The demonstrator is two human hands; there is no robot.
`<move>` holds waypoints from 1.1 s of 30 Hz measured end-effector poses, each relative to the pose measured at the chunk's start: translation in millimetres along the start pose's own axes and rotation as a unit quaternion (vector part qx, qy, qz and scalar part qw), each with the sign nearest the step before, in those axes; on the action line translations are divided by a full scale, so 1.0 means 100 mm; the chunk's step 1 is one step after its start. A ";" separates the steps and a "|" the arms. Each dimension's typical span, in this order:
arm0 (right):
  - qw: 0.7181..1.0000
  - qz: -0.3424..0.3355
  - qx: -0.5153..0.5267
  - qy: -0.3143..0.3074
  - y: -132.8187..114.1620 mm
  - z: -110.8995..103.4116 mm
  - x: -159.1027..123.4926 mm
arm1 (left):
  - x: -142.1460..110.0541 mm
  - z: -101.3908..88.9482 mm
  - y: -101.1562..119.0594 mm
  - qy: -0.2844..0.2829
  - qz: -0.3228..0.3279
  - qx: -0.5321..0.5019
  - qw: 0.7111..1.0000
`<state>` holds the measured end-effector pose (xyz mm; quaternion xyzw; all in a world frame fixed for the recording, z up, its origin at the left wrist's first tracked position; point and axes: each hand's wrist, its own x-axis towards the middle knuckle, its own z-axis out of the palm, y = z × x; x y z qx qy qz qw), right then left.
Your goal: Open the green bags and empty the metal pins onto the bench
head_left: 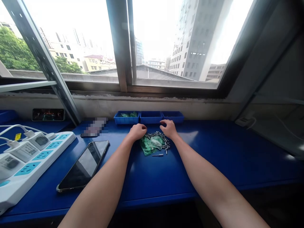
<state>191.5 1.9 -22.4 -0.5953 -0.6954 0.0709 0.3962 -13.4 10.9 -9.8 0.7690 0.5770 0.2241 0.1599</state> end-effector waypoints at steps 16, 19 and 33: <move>0.985 0.021 -0.042 -0.163 -0.10 0.08 -0.03 | -0.04 -0.01 0.06 -0.052 0.036 0.008 0.998; 0.981 0.032 -0.058 -0.180 -0.15 0.05 -0.03 | -0.03 0.02 0.06 -0.047 0.035 0.021 0.998; 0.995 0.018 0.046 -0.085 -0.11 0.07 -0.04 | -0.04 0.03 0.11 0.008 0.034 0.022 0.999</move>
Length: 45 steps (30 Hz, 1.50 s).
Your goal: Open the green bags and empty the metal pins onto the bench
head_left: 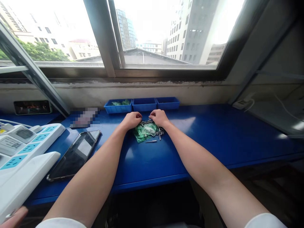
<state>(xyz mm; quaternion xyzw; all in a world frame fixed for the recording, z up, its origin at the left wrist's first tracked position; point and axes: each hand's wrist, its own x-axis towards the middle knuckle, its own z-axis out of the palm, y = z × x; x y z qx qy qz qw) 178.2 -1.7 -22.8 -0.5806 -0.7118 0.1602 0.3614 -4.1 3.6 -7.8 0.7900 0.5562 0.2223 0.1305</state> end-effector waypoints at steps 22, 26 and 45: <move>0.952 -0.046 0.303 -0.013 -0.13 0.03 -0.02 | -0.05 0.03 0.11 0.117 0.132 -0.141 0.974; 0.953 -0.058 0.295 -0.032 -0.14 0.04 -0.03 | -0.05 0.00 0.12 0.140 0.110 -0.134 0.975; 0.973 -0.052 0.225 0.027 -0.16 -0.12 -0.09 | -0.01 -0.01 0.03 0.136 0.040 -0.148 0.979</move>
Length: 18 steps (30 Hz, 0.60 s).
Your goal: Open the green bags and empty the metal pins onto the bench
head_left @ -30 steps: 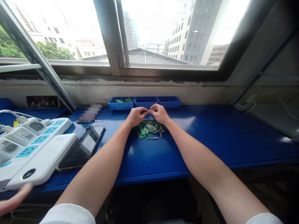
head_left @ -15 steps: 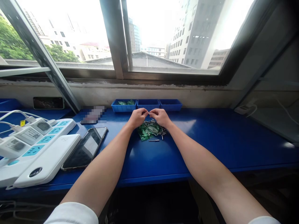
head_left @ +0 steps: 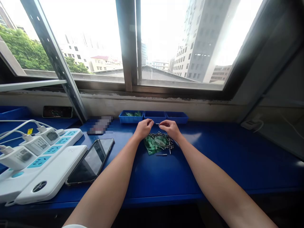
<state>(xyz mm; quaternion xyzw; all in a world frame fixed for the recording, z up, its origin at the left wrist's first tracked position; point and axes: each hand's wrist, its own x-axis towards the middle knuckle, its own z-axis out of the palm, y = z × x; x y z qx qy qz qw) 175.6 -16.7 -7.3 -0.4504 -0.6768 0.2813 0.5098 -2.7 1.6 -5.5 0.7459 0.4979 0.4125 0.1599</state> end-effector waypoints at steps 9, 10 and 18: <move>0.963 -0.011 -0.268 0.006 0.03 -0.13 0.26 | 0.03 -0.05 -0.21 -0.027 -0.108 0.152 0.982; 0.958 -0.012 -0.285 -0.004 0.05 -0.15 0.30 | 0.03 -0.05 -0.21 -0.034 -0.114 0.160 0.980; 0.936 -0.016 -0.350 -0.034 0.03 -0.33 0.53 | 0.00 -0.03 -0.18 -0.089 -0.132 0.185 0.970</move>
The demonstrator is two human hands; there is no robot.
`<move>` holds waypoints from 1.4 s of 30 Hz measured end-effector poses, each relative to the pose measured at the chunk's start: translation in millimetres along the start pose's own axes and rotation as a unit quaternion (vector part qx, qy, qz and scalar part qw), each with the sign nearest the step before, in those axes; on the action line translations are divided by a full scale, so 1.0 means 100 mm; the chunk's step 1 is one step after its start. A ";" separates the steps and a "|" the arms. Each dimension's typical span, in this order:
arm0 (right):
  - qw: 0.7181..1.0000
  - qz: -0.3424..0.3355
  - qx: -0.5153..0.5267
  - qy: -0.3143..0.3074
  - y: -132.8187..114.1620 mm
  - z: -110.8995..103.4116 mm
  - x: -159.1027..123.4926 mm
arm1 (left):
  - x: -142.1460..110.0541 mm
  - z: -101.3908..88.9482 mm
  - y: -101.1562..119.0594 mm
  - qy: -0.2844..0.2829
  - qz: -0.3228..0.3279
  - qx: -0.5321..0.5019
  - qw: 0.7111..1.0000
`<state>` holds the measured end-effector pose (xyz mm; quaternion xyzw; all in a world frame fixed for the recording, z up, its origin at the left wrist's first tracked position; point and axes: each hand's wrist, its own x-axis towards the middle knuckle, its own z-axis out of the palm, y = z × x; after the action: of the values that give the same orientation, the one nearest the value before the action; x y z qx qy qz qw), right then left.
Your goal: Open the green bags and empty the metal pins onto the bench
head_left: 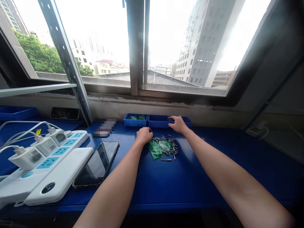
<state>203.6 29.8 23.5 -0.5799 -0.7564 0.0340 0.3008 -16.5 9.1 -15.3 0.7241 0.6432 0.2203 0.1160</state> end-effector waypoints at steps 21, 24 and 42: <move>0.999 0.013 -0.049 -0.015 0.34 -0.21 0.14 | -0.02 0.03 0.04 -0.038 0.024 0.029 0.999; 0.996 0.052 -0.065 -0.029 0.47 -0.22 0.12 | -0.02 0.03 0.03 -0.042 0.024 0.029 0.998; 0.999 0.023 0.021 -0.025 0.03 0.38 -0.42 | 0.06 -0.06 -0.06 -0.089 0.064 -0.066 0.992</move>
<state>193.9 4.4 -26.0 -0.5895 -0.7492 0.0713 0.2934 -24.4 15.0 -12.4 0.7714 0.5664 0.2041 0.2063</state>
